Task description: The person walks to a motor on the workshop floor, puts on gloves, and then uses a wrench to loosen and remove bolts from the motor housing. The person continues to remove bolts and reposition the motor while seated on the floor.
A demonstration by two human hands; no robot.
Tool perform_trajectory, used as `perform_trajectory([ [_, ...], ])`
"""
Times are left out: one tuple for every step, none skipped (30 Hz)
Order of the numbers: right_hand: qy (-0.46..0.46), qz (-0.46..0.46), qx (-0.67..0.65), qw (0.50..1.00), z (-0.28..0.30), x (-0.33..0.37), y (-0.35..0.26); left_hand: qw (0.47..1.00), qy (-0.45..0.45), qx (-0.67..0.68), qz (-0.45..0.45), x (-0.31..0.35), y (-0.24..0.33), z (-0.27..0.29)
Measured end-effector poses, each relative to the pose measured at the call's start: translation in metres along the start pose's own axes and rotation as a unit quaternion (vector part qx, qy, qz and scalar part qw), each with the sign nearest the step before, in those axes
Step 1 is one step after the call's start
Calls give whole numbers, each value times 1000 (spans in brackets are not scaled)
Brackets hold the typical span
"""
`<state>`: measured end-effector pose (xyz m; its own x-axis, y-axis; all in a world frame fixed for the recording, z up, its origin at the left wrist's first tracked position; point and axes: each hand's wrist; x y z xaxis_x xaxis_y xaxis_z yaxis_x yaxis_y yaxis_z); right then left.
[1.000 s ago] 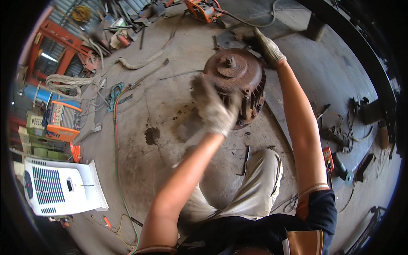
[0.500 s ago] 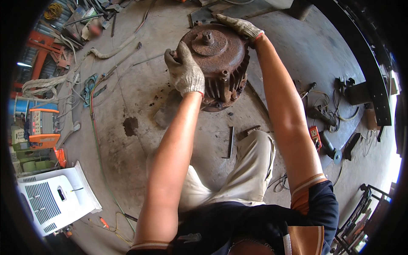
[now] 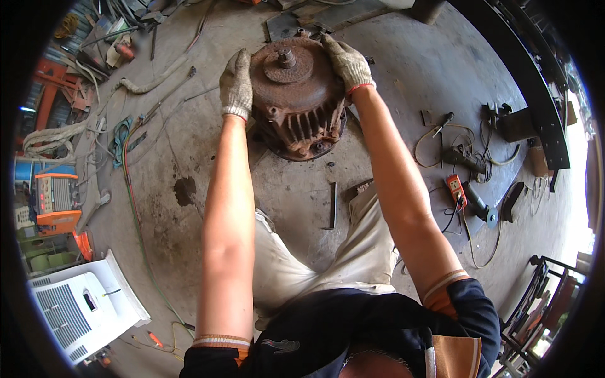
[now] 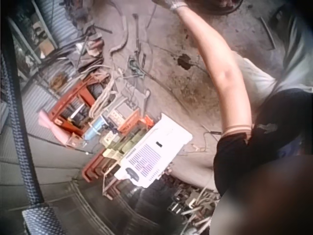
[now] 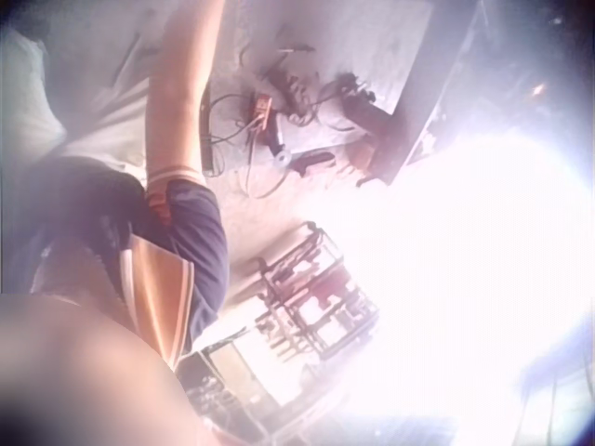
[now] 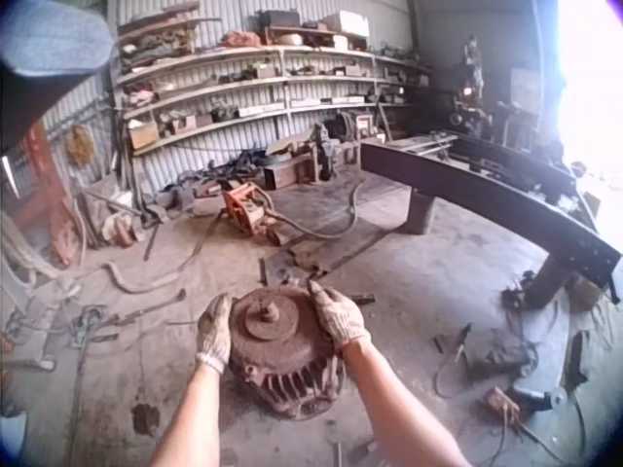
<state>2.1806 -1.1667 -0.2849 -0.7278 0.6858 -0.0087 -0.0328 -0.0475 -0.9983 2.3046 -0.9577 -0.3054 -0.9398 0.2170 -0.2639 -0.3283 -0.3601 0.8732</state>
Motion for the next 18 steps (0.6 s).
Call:
perform_trajectory([
  [25,2,11,1000,-2,6,1,1000,-19,-5,-5,-8,-1,2],
  [54,8,31,998,-4,12,1,999,-33,-13,-8,-14,-1,4],
  [71,13,11,997,-7,19,2,999,-26,-23,-18,-20,-1,4],
  [89,15,-9,996,-10,26,3,999,-15,-38,-23,-26,-1,5],
  [112,1,-16,994,-13,33,5,998,-5,-51,-27,-31,-1,6],
  [136,4,-8,991,-16,37,5,997,8,-63,-32,-36,-1,6],
  [150,10,-29,988,-20,41,6,992,35,-117,-34,-41,-1,8],
  [164,2,-32,986,-22,44,6,988,32,-147,-31,-43,-1,8],
  [175,1,-33,984,-24,47,6,983,32,-181,-21,-45,-1,10],
  [185,-2,-38,982,-26,48,5,976,37,-215,-16,-45,0,12],
  [187,3,-46,981,-28,49,5,982,-23,-184,-17,-44,2,15],
  [186,2,-40,982,-28,49,5,988,-23,-154,-10,-41,4,18],
  [185,3,-35,982,-28,48,4,992,-29,-126,-2,-35,6,21],
  [188,5,-29,982,-28,49,5,995,-35,-97,6,-32,10,24],
  [182,10,-27,983,-28,49,5,981,-119,111,107,-22,11,28],
  [181,16,-24,983,-29,49,6,994,-103,30,23,-12,14,29],
  [176,23,-22,984,-29,50,8,995,-75,-51,-46,-3,17,30],
  [175,27,-18,984,-30,51,9,984,-48,-132,-113,6,19,30],
])
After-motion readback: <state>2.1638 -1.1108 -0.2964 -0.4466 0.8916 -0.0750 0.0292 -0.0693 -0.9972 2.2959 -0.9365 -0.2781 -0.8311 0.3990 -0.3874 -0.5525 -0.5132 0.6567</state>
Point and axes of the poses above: each hand's wrist, its own x-axis away from the middle knuckle, its own z-axis out of the back of the hand, y = z × x, and after that the axes turned 13 degrees about -x, right-handed
